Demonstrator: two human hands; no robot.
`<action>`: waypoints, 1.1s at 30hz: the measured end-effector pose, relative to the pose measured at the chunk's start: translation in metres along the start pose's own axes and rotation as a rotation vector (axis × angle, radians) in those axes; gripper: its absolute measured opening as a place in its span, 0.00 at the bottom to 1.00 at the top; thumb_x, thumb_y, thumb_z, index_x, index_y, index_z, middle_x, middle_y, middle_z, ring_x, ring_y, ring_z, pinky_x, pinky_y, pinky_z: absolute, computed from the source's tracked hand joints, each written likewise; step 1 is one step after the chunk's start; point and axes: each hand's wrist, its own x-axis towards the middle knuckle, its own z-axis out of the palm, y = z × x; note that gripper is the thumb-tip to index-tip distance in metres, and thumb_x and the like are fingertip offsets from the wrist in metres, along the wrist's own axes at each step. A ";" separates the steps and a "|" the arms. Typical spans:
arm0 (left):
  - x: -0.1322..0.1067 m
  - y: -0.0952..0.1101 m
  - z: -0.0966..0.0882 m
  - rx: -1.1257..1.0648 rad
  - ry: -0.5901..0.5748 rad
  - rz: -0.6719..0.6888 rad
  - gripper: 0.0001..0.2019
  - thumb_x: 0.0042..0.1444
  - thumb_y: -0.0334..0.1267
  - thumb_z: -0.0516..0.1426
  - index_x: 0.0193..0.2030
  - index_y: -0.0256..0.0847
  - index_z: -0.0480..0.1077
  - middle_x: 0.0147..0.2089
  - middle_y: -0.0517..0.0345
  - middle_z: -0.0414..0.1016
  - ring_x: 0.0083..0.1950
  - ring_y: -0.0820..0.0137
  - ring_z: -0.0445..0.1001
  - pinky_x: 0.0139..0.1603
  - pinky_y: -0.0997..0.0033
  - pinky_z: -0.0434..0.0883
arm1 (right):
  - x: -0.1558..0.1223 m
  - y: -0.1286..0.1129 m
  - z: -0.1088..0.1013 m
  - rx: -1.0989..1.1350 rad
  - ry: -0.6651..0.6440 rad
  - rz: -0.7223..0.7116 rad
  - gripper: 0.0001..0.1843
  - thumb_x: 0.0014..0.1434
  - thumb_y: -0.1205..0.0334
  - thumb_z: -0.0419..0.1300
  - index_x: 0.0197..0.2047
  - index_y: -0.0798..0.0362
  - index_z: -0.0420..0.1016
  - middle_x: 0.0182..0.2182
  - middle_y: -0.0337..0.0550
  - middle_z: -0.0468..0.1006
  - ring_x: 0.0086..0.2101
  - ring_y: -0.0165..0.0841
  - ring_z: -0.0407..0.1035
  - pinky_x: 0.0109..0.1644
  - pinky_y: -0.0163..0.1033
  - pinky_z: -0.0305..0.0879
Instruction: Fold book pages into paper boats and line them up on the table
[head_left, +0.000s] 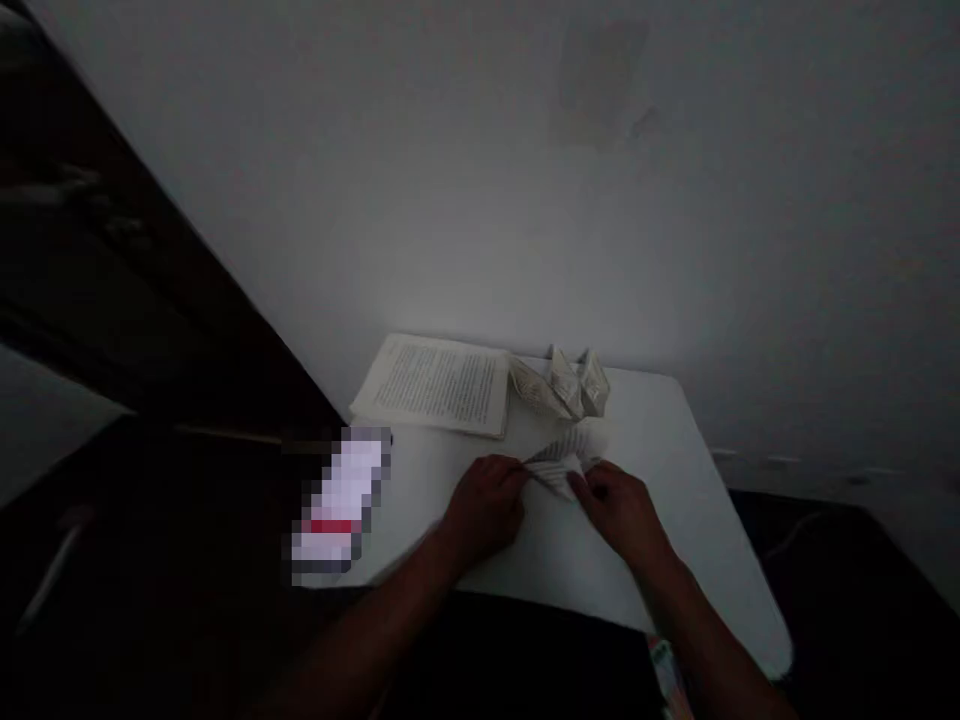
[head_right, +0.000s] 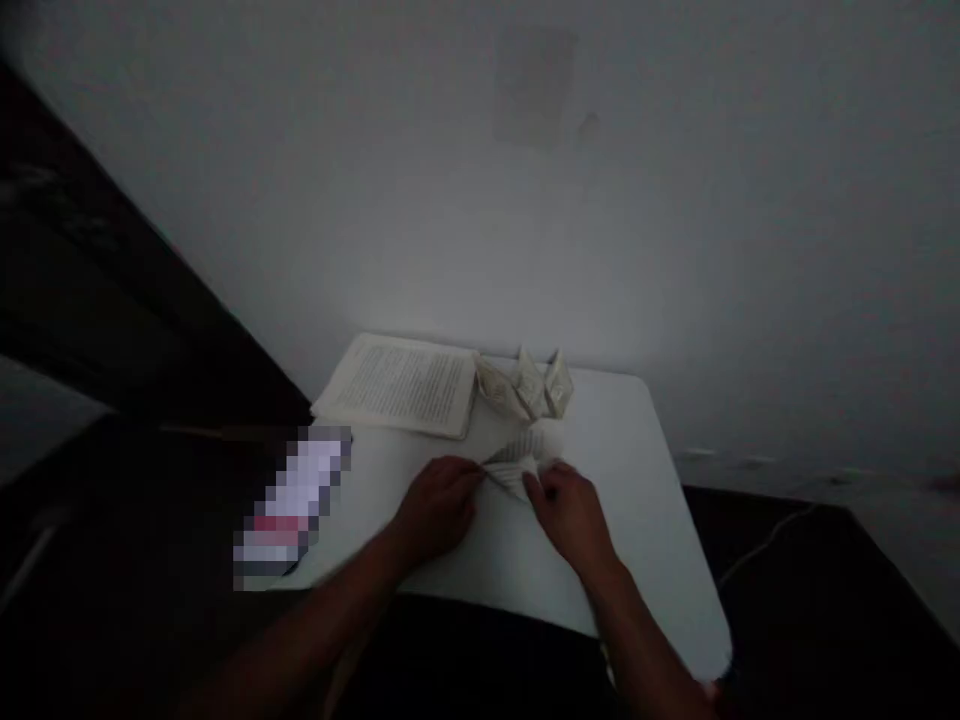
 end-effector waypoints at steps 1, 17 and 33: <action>-0.001 -0.001 -0.001 0.009 0.014 -0.027 0.14 0.50 0.27 0.52 0.44 0.34 0.70 0.44 0.49 0.72 0.46 0.62 0.67 0.49 0.59 0.67 | -0.001 0.001 0.000 0.007 0.007 -0.002 0.24 0.61 0.51 0.50 0.16 0.53 0.62 0.20 0.38 0.65 0.22 0.27 0.63 0.29 0.33 0.57; 0.000 0.017 -0.003 0.045 -0.115 0.147 0.20 0.51 0.28 0.49 0.52 0.32 0.65 0.52 0.43 0.68 0.53 0.60 0.66 0.54 0.59 0.66 | 0.000 -0.002 -0.002 0.027 -0.023 0.026 0.23 0.61 0.54 0.48 0.17 0.53 0.65 0.23 0.40 0.69 0.24 0.29 0.65 0.30 0.34 0.59; -0.002 0.015 0.001 0.075 -0.123 0.072 0.22 0.51 0.31 0.50 0.55 0.33 0.63 0.57 0.43 0.65 0.56 0.58 0.63 0.57 0.55 0.61 | 0.005 -0.005 -0.004 -0.072 -0.106 0.046 0.23 0.61 0.56 0.47 0.17 0.53 0.67 0.24 0.42 0.69 0.24 0.29 0.65 0.32 0.35 0.58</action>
